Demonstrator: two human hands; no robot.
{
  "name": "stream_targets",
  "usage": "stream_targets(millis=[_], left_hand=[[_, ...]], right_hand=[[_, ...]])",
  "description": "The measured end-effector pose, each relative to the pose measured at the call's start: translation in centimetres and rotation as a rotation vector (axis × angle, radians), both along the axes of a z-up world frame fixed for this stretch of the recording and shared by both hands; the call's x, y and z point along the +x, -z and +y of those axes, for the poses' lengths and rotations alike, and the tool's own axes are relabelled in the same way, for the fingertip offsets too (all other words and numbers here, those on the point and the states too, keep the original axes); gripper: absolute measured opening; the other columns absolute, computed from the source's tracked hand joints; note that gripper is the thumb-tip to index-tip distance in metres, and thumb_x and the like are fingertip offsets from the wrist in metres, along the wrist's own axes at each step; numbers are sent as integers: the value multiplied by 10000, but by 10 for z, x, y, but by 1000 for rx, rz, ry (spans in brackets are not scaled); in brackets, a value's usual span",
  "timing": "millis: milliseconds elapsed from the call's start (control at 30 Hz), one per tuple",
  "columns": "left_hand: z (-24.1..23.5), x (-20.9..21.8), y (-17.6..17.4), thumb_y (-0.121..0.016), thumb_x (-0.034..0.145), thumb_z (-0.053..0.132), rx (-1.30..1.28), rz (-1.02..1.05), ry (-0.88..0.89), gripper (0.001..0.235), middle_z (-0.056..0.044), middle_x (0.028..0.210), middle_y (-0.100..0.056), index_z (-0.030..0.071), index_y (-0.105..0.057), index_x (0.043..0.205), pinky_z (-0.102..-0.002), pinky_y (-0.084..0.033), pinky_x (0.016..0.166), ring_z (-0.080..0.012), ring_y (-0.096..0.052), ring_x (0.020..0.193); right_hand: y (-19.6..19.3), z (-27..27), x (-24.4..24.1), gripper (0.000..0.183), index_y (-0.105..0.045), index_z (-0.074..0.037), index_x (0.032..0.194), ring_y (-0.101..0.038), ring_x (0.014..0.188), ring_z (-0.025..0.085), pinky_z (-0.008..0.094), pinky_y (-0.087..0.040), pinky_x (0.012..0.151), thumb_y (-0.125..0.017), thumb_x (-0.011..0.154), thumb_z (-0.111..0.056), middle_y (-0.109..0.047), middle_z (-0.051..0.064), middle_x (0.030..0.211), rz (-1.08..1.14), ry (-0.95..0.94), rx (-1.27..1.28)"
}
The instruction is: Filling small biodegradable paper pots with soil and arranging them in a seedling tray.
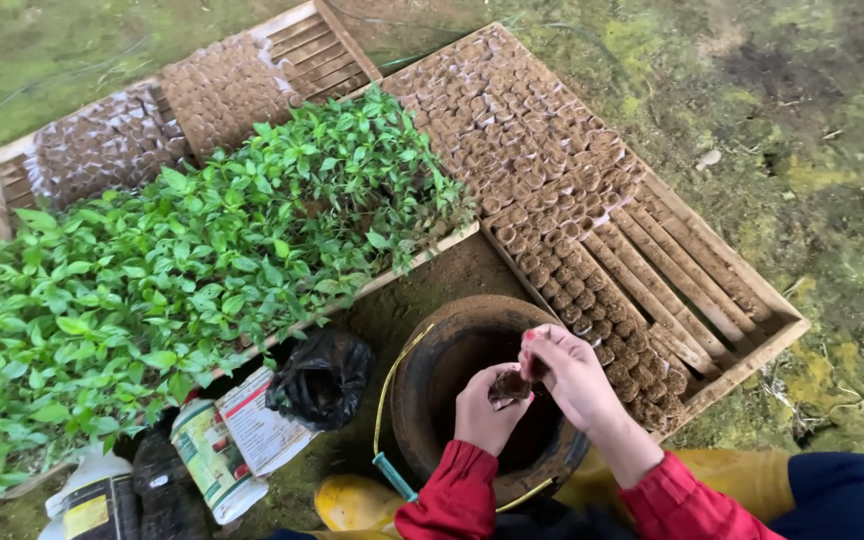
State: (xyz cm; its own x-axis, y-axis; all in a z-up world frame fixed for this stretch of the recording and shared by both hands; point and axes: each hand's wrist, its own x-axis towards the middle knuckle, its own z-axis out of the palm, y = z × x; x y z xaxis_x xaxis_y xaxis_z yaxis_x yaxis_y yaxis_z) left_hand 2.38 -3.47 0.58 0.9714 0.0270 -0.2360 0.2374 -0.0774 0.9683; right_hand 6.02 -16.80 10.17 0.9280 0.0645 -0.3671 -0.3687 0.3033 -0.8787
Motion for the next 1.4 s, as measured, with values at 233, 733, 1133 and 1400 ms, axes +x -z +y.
stream_targets(millis=[233, 733, 1133, 1400], left_hand=[[-13, 6, 5, -849, 735, 124, 118, -25, 40, 281, -35, 929, -753, 107, -758, 1001, -217, -632, 697, -116, -758, 770], [32, 24, -9, -841, 746, 230, 148, 148, -180, 375, -19, 1017, -790, 302, -792, 1111, -291, -645, 891, -203, -760, 1009], [49, 17, -7, -904, 731, 170, -209, 179, -156, 541, -132, 1118, -748, 171, -731, 1243, -308, -650, 868, -244, -746, 1028], [44, 16, -12, -890, 718, 252, -6, 158, -98, 503, -103, 1147, -735, 240, -744, 1200, -344, -642, 894, -288, -717, 1104]], right_hand=[[11, 1, -12, 276, -692, 16, 852, -671, 913, 304, 401, -511, 919, -477, 988, -91, -717, 199, 926, -243, -20, 171], [240, -8, 15, 336, -735, -51, 1133, -673, 1102, 454, 535, -517, 993, -612, 835, -144, -752, 240, 1083, -225, -713, -1028], [350, -8, -6, 296, -810, -170, 910, -765, 838, 246, 392, -611, 719, -621, 694, -241, -769, 55, 828, 102, -1091, -1274], [226, -19, 2, 328, -794, 46, 963, -712, 525, 267, 384, -582, 537, -656, 668, 8, -721, 195, 678, 288, -524, -625]])
